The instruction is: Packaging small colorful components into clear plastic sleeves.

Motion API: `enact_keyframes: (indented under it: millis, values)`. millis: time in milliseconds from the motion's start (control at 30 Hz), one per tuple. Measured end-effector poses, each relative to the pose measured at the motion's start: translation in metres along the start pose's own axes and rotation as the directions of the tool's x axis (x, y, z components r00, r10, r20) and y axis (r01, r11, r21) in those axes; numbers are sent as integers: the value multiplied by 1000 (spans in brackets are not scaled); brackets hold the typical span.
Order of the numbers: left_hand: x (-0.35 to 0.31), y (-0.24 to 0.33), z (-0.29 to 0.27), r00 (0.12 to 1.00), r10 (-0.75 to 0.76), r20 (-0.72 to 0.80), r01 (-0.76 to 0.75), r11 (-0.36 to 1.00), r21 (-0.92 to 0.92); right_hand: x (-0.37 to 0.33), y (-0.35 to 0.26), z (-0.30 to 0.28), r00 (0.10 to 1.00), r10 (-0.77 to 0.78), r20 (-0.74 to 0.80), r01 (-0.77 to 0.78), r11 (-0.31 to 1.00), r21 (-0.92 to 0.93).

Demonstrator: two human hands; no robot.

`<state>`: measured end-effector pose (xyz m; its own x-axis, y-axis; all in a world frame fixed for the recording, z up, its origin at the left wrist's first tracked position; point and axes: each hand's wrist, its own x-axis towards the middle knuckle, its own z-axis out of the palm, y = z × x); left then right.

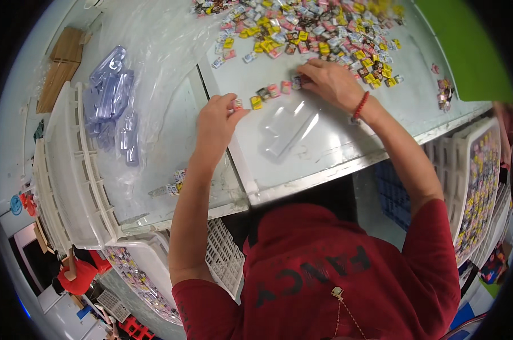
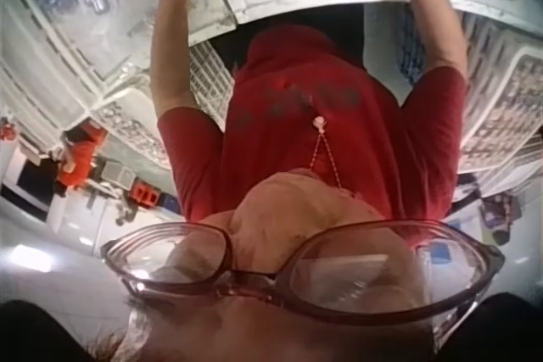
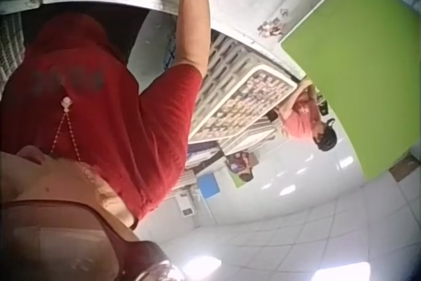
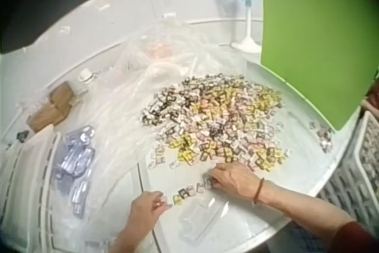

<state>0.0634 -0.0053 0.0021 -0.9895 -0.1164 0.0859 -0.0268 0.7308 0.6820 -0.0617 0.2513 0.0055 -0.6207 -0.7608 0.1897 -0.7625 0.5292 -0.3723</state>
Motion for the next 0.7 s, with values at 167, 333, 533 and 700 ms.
enact_keyframes:
  millis: [167, 333, 533, 700]
  values:
    - [11, 16, -1, 988, -75, 136, 80, 996, -31, 5, -3, 7, 999, -50, 15, 49, 996, 77]
    - [8, 7, 4, 982, 190, 1, -189, 980, 64, 11, -5, -1, 996, -45, 72, 34, 989, 140]
    - [17, 5, 13, 983, 177, 51, -172, 981, -95, 18, -3, 10, 994, -32, 104, 23, 996, 87]
    - [17, 7, 11, 959, 282, 19, -281, 959, -30, 15, 1, 15, 997, -53, 60, 47, 994, 96]
